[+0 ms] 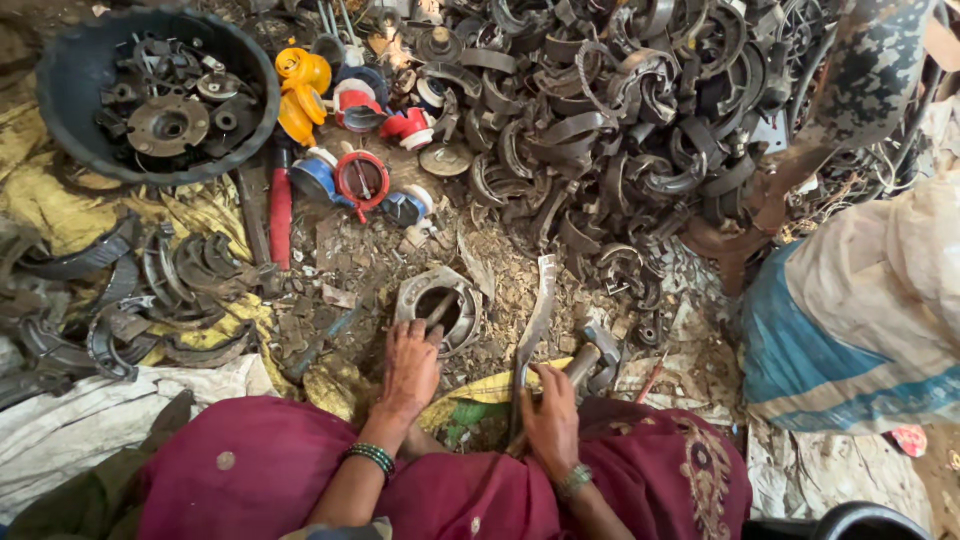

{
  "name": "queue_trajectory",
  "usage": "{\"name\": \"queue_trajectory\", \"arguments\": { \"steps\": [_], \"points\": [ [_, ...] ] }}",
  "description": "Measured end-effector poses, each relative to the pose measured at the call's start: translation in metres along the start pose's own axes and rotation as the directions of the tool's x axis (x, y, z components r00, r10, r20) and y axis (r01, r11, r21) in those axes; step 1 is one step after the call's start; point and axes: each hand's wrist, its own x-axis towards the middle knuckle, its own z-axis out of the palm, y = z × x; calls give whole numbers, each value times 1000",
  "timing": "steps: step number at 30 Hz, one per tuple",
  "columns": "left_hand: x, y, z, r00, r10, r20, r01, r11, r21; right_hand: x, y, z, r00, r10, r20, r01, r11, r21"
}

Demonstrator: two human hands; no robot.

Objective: The person sits on the ground and uses a hammer to repeatedly strike a metal part placed in a hexagonal metal holder. The person adjusts the part's position between strikes. The broken pieces remain in the holder or fall nearby.

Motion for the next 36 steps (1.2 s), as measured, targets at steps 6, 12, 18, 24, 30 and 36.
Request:
{"name": "queue_trajectory", "arguments": {
  "steps": [6,12,18,24,30,36],
  "points": [
    [-9,-1,-1,998,6,-55,-9,999,-49,4,4,7,998,61,17,-52,945,-324],
    [1,4,-2,998,10,-67,-17,994,-107,2,58,11,933,360,0,-321,831,454],
    [-2,2,9,991,49,-126,-61,994,-95,9,73,-3,784,461,414,-532,158,832],
    [-11,4,8,989,83,-123,-99,987,-125,21,86,-30,800,219,559,-472,-347,811],
    [-7,3,0,993,81,-85,-90,990,-109,-1,65,-43,831,221,510,-533,55,844],
    [-3,1,3,990,85,-114,-103,982,-159,-31,-35,-109,954,203,220,-298,708,641]
  ]
}}
